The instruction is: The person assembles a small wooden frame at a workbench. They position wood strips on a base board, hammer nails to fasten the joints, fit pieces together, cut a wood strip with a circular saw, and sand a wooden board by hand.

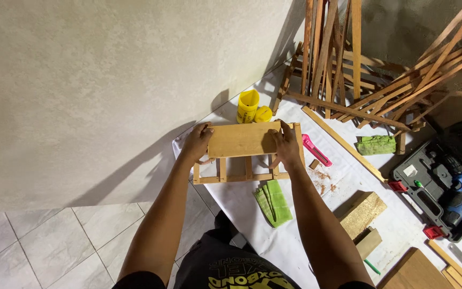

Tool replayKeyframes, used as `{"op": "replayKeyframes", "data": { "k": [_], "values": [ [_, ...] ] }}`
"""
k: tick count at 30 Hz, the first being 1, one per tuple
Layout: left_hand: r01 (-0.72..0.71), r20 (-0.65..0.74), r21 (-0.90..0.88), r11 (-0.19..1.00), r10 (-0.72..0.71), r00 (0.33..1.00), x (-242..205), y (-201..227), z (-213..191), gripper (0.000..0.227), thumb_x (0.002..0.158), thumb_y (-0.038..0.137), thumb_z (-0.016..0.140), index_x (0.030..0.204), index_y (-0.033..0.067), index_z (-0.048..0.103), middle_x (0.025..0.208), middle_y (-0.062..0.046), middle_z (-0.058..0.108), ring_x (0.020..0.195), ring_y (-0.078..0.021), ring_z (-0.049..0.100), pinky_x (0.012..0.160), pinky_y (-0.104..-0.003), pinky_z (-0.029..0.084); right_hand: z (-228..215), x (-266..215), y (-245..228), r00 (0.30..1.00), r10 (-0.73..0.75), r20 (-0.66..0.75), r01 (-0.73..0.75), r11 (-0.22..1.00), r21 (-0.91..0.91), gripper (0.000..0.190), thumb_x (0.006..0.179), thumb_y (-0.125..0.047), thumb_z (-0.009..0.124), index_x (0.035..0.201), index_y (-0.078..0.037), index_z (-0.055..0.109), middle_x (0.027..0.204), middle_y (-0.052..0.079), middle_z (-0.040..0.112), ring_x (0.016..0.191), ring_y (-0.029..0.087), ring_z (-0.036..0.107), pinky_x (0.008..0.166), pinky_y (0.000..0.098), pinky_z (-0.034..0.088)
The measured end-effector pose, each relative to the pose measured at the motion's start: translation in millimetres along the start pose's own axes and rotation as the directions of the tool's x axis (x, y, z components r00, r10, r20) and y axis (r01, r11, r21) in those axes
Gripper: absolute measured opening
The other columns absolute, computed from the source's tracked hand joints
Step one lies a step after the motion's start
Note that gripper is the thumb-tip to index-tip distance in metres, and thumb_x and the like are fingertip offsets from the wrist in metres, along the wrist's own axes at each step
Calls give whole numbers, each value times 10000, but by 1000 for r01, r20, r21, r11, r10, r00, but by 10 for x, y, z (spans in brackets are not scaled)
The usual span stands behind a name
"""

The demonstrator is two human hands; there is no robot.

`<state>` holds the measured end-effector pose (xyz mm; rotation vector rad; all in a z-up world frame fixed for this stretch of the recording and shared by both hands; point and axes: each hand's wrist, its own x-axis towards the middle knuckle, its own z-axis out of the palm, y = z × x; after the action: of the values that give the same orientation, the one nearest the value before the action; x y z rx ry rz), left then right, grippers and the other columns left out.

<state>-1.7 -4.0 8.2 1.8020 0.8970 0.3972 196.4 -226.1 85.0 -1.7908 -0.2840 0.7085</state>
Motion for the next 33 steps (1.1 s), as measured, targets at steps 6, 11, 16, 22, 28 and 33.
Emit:
{"op": "replayKeyframes", "data": {
  "k": [6, 11, 16, 22, 28, 33],
  "values": [
    [7, -92, -153, 988, -21, 995, -174, 482, 31, 484, 964, 373, 626, 1377, 121, 609, 1111, -103, 726, 962, -180, 695, 851, -344, 563, -190, 171, 77, 987, -161, 4, 161, 982, -103, 519, 1020, -264, 552, 1523, -196, 449, 1320, 76, 641, 804, 126, 640, 499, 281, 499],
    [70, -107, -130, 989, -85, 991, -309, 775, -23, 506, 968, 392, 623, 1395, 120, 603, 1063, -103, 729, 876, -212, 670, 795, -366, 545, -239, 256, 63, 987, -160, 31, 162, 981, -105, 495, 1028, -259, 516, 1517, -186, 481, 1226, 121, 683, 765, 151, 616, 513, 298, 486],
    [-2, -173, -49, 999, -7, 985, -198, 332, -29, 540, 957, 402, 658, 1401, 101, 599, 1088, -93, 732, 940, -169, 695, 813, -305, 541, -146, 249, -72, 995, -66, 81, 75, 989, -126, 510, 1021, -286, 487, 1528, -231, 461, 1197, 108, 699, 748, 188, 604, 517, 322, 473],
    [86, -89, -177, 980, -103, 991, -339, 382, -174, 533, 946, 372, 648, 1394, 88, 602, 1088, -105, 749, 889, -180, 717, 660, -316, 596, -125, 205, -44, 987, -18, 163, 50, 980, -193, 543, 993, -337, 542, 1513, -204, 460, 1236, 101, 697, 860, 170, 679, 555, 360, 536],
    [309, 125, -363, 879, -283, 951, -306, 242, -28, 426, 927, 359, 645, 1273, 110, 656, 1005, -23, 721, 835, -153, 716, 629, -332, 635, -475, 127, 13, 941, 200, 273, -189, 980, -64, 575, 966, -422, 569, 1466, -149, 495, 1139, 115, 721, 810, 281, 676, 692, 405, 588],
    [408, 163, -317, 856, -375, 913, -300, 363, 58, 306, 955, 368, 690, 1119, 109, 685, 824, -2, 640, 629, -117, 604, 551, -265, 525, -655, 280, 290, 916, 244, 318, -298, 945, 132, 429, 982, -510, 573, 1153, -123, 646, 946, 74, 680, 758, 177, 585, 683, 372, 471]
  ]
}}
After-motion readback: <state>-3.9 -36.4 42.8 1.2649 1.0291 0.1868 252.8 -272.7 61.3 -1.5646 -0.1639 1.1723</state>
